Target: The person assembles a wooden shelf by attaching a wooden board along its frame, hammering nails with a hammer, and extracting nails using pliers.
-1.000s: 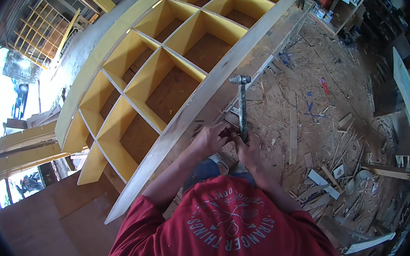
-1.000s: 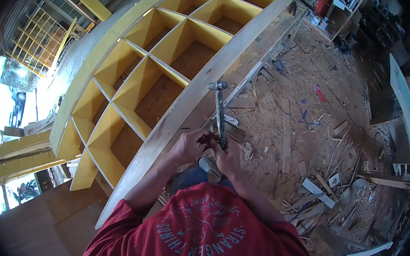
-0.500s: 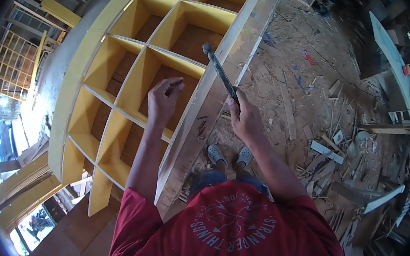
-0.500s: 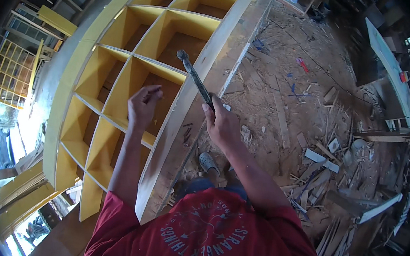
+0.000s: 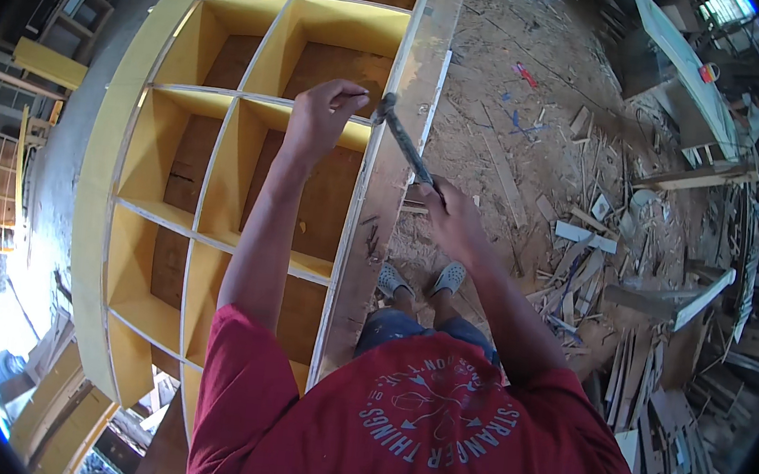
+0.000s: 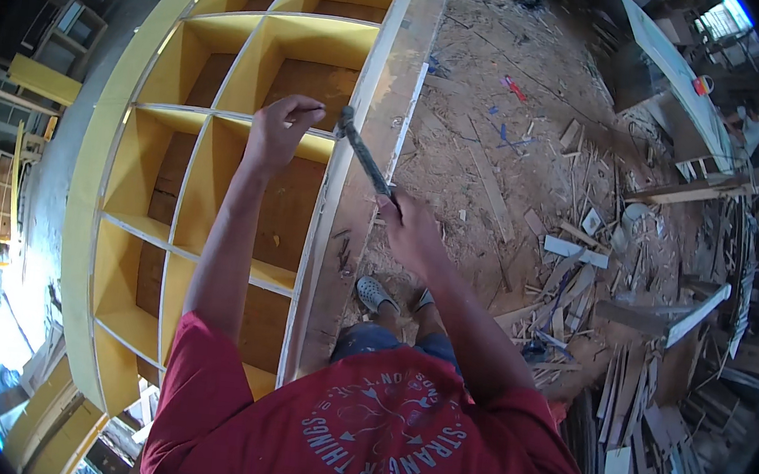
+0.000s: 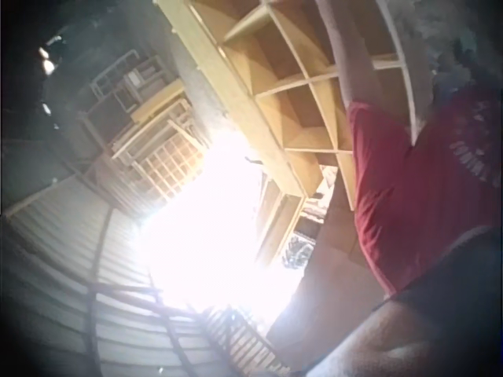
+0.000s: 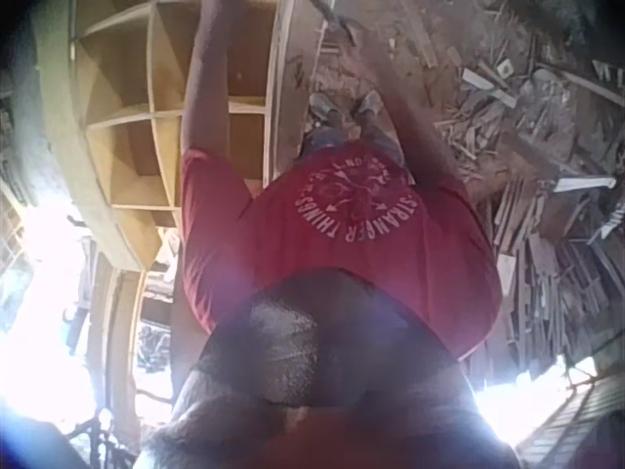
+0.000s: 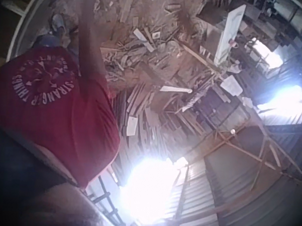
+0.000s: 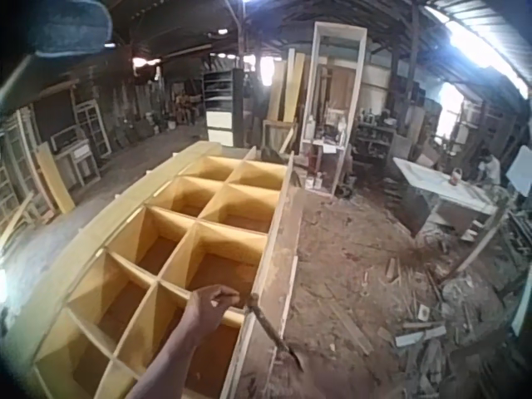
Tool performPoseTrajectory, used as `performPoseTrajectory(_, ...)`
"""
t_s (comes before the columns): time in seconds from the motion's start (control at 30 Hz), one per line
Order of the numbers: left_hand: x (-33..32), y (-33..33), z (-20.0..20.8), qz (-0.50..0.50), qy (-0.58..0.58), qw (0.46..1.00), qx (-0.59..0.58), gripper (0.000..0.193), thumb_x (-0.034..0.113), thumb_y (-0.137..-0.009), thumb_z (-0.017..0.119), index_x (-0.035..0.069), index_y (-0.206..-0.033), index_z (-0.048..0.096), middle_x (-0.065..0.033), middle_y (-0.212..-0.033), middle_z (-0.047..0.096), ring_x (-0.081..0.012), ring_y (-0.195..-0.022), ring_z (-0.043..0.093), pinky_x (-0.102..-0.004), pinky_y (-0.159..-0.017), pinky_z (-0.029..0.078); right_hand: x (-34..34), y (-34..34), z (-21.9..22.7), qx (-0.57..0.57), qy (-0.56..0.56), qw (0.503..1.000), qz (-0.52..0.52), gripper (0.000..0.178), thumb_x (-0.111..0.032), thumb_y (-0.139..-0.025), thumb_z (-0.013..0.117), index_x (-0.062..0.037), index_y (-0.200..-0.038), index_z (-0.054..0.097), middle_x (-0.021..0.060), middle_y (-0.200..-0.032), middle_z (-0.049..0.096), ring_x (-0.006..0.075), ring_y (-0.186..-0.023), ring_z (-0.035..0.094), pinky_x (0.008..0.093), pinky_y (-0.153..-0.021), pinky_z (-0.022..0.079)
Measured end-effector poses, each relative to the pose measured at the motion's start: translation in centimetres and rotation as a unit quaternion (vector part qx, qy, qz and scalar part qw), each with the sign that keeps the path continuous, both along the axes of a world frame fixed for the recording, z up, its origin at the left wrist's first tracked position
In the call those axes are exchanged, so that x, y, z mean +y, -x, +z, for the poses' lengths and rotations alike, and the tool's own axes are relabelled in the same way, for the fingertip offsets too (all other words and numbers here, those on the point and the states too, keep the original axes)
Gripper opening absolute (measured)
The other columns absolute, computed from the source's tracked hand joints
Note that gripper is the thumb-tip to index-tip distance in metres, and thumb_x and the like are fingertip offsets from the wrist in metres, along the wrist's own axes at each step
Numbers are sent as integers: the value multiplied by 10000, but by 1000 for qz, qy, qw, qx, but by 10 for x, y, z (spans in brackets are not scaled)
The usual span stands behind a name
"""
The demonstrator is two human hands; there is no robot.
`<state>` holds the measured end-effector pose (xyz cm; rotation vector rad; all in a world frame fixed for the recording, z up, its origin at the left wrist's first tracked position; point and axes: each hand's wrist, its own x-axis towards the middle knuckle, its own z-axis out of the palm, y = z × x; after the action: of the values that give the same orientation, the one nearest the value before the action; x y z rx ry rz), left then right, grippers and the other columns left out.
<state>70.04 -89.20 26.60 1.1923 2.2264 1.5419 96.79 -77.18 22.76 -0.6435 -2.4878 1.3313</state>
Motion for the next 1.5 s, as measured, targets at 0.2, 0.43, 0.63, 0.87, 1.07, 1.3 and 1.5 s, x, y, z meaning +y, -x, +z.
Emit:
performPoseTrajectory(0.2,58,20,4,-240,167,954,67,177,166,-900,752,20,-997,769,-156,-917,769,-296,-873,749,-382,-809,567,-48,-28,-14,36,446,875,-185,508,-428,-1111,534,-35,-1434,539,-39,-702,481,52,-432,398,237,-394,354)
performPoseTrajectory(0.43,114,25,-13,-410,363,811,207,86,94,-827,790,46,-900,793,-142,-918,778,-285,-850,753,-412,-749,558,-77,-15,-43,146,520,804,-250,457,-452,-1098,553,-52,-1319,567,-37,-782,503,49,-547,470,229,-450,383)
performPoseTrajectory(0.63,115,27,-18,-416,378,791,242,79,101,-810,806,54,-874,797,-146,-869,771,-293,-795,747,-427,-701,544,-105,-1,-32,103,540,785,-285,435,-477,-1097,543,-72,-1253,561,-55,-760,460,44,-514,400,236,-432,340)
performPoseTrajectory(0.87,117,29,-25,-412,357,796,262,90,139,-805,817,57,-833,795,-158,-817,753,-326,-757,735,-447,-691,542,-117,18,-39,140,552,761,-310,343,-466,-1097,545,-141,-1002,494,-68,-679,414,32,-462,372,241,-379,316)
performPoseTrajectory(1.07,107,42,-40,-415,337,798,278,66,122,-817,752,102,-805,813,-124,-827,774,-323,-754,747,-437,-704,581,-138,28,-46,121,551,761,-319,335,-446,-1108,523,-137,-987,481,-59,-661,417,42,-442,370,262,-363,317)
performPoseTrajectory(1.3,111,25,-19,-409,362,793,270,147,188,-799,839,55,-844,794,-158,-824,752,-356,-777,729,-470,-710,549,-126,19,-54,121,514,790,-311,346,-465,-1109,509,-129,-1031,503,-56,-640,430,45,-436,381,260,-354,321)
performPoseTrajectory(1.5,108,35,-32,-401,353,801,270,99,173,-745,839,90,-777,797,-165,-804,752,-367,-766,740,-474,-719,584,-131,28,-49,69,503,811,-291,357,-463,-1115,492,-126,-999,477,-51,-659,439,43,-431,370,256,-343,306)
